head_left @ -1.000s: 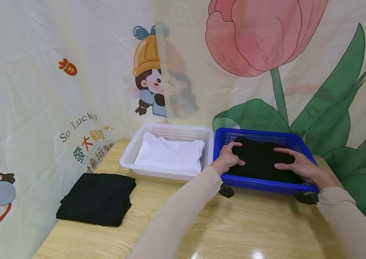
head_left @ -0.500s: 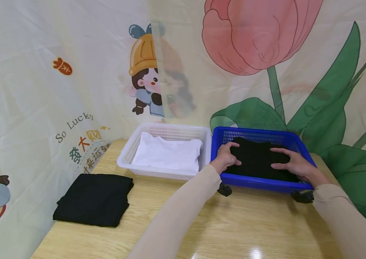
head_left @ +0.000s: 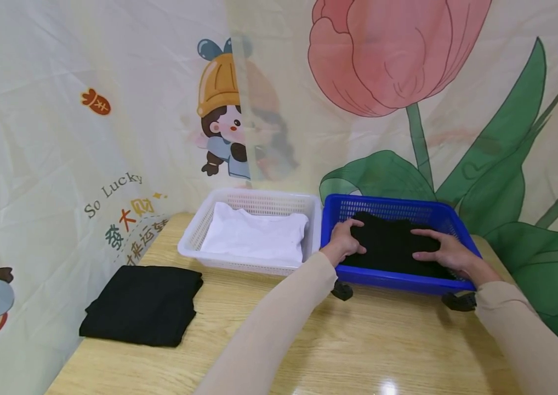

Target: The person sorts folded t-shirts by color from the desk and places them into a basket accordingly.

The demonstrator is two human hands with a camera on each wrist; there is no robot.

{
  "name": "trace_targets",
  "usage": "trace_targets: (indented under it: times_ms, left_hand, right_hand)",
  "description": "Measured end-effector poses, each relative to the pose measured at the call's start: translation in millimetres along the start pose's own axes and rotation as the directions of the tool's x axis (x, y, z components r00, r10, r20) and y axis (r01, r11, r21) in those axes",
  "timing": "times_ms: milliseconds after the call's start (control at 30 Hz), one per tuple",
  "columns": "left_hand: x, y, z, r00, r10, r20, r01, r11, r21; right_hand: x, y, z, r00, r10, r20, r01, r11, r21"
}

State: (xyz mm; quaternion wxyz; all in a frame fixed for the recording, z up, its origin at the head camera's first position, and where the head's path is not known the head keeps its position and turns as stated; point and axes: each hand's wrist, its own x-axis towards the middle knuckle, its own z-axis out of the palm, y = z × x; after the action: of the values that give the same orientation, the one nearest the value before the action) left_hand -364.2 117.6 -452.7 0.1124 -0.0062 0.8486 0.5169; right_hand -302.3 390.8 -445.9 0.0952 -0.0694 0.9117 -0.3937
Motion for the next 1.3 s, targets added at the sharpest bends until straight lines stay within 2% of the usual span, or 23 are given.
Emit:
trace_targets:
  times_ms: [167, 300, 433, 500, 567, 633, 733, 800, 833, 933, 1033, 1133, 1200, 1300]
  left_hand:
    - [-5.1, 1.3, -0.3, 1.0, -0.003, 0.0, 0.003, 0.999, 0.04]
    - [-15.9, 4.9, -5.6, 1.0, -0.008, 0.024, 0.006, 0.997, 0.071]
    - [-28.3, 10.0, -16.6, 0.996, -0.001, 0.091, -0.011, 0.992, 0.127]
    - [-33.2, 13.3, -25.0, 0.99, 0.023, 0.143, -0.046, 0.986, 0.157]
    - [-39.6, 17.9, -36.8, 0.977, 0.069, 0.203, -0.107, 0.978, 0.18]
    - [-45.9, 21.7, -51.8, 0.95, 0.142, 0.278, -0.197, 0.963, 0.181]
    - [-60.7, 26.5, -80.6, 0.891, 0.237, 0.387, -0.312, 0.94, 0.142]
    - [-71.4, 28.1, -102.6, 0.849, 0.291, 0.442, -0.364, 0.927, 0.089]
    - [-76.7, 27.9, -114.3, 0.832, 0.311, 0.459, -0.381, 0.922, 0.065]
    - [-91.3, 26.1, -147.9, 0.8, 0.369, 0.473, -0.427, 0.904, 0.018]
    - [-102.3, 20.9, -179.1, 0.782, 0.423, 0.458, -0.48, 0.877, 0.01]
    - [-111.6, 11.3, -209.0, 0.772, 0.465, 0.433, -0.516, 0.856, 0.002]
    - [-117.9, 2.0, -229.7, 0.777, 0.478, 0.41, -0.524, 0.851, 0.001]
    - [-127.3, -14.7, -261.3, 0.794, 0.479, 0.374, -0.517, 0.856, -0.001]
  right_hand:
    - [-0.1, 0, 0, 1.0, -0.002, 0.005, 0.002, 1.0, 0.011]
    - [-3.2, -3, -1, 1.0, 0.012, 0.014, -0.012, 0.999, 0.032]
    - [-10.3, -10, -3, 0.998, 0.045, 0.042, -0.046, 0.999, 0.026]
    - [-15.9, -17, -6, 0.998, 0.05, 0.049, -0.051, 0.999, 0.018]
    - [-22.1, -26, -9, 0.998, 0.044, 0.042, -0.043, 0.999, -0.009]
    - [-28.6, -37, -13, 0.999, 0.031, 0.029, -0.029, 0.999, -0.036]
    - [-36.9, -54, -17, 1.0, 0.008, 0.002, -0.008, 0.997, -0.082]
    - [-41.8, -64, -19, 1.0, -0.009, -0.006, 0.008, 0.997, -0.082]
    - [-43.9, -70, -19, 1.0, -0.015, -0.009, 0.014, 0.997, -0.082]
    - [-51.3, -87, -17, 0.999, -0.031, -0.013, 0.03, 0.997, -0.072]
    - [-60.1, -101, -10, 0.998, -0.057, -0.021, 0.056, 0.997, -0.057]
    - [-68.9, -113, 0, 0.994, -0.106, -0.035, 0.105, 0.993, -0.047]
    - [-73.9, -120, 8, 0.989, -0.142, -0.046, 0.14, 0.989, -0.038]
    - [-80.5, -128, 22, 0.982, -0.18, -0.051, 0.179, 0.984, -0.012]
